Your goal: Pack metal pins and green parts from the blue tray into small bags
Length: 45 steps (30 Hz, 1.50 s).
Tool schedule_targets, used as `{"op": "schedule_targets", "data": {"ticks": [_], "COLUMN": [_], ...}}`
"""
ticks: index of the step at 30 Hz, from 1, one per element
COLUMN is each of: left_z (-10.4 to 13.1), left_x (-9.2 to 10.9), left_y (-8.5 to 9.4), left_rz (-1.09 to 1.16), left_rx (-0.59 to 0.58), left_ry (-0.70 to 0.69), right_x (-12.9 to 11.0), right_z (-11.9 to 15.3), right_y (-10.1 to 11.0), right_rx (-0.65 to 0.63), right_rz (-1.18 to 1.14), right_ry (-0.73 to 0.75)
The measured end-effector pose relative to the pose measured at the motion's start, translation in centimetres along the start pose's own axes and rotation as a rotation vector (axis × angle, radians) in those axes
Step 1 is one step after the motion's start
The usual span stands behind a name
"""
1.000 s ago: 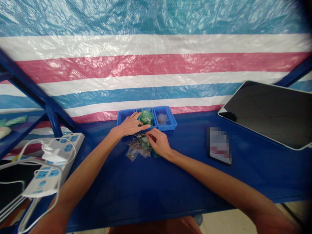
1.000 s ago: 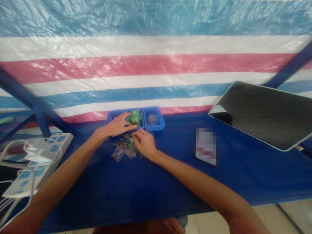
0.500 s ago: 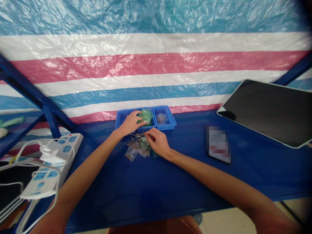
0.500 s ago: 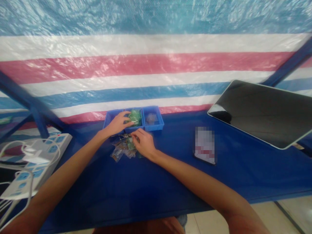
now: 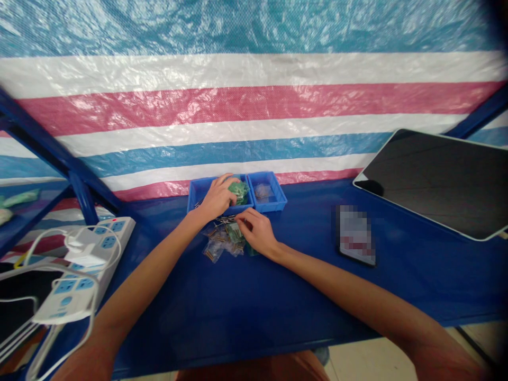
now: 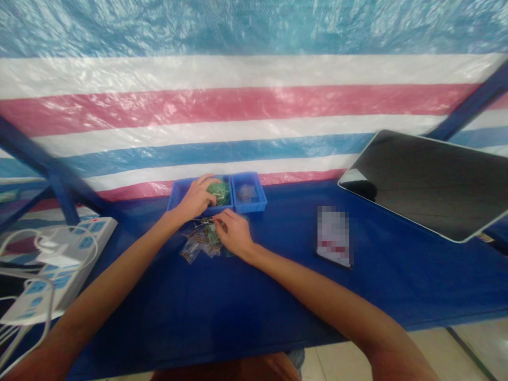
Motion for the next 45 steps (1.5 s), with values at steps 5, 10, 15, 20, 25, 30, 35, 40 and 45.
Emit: {"op": "schedule_targets", "data": {"ticks": [5, 10, 15, 20, 25, 30, 35, 40, 45], "left_z": [0.4, 0.6, 0.3, 0.0, -0.2, -0.3, -0.6, -1.3, -1.4], "left_x": [-0.5, -0.7, -1.7, -2.8, -2.9, -2.5, -1.7, -1.2, -1.9], "left_y": [0.1, 0.5, 0.3, 0.1, -0.4, -0.8, -0.5, -0.7, -0.8], "left_rz": [-0.081, -0.107, -0.052, 0.025, -0.008, -0.043, -0.064, -0.086, 0.063], "left_rx": [-0.174, -0.185, -0.17, -0.174, -0.158, -0.134, -0.109, -0.11, -0.028], "left_ry": [0.059, 0.114, 0.138, 0.129, 0.165, 0.216, 0.239, 0.235, 0.2], "right_x": [0.1, 0.1, 0.1, 0.1, 0.1, 0.1, 0.1, 0.1, 0.1], "right_z": [0.0, 0.0, 0.0, 0.0, 0.0, 0.0, 0.0, 0.0, 0.0], "right_y": [-0.1, -0.1, -0.1, -0.1, 0.0, -0.1, -0.1, 0.0, 0.0], "right_rx": [-0.003, -0.004, -0.003, -0.007, -0.009, -0.019, -0.024, -0.024, -0.026], "right_rz": [0.001, -0.005, -0.008, -0.01, -0.003, -0.005, -0.001, 0.005, -0.003], "right_ry": [0.0, -0.002, 0.001, 0.004, -0.004, -0.007, -0.005, -0.01, -0.008]}}
Point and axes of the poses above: each hand's wrist, its own z-axis away from the middle knuckle, its own y-axis out of the back of the hand, x = y × z, the point moved 1 cm from there along -z, towards the middle knuckle, and after that the axes turned 8 degrees about y, right-handed, at the moved point
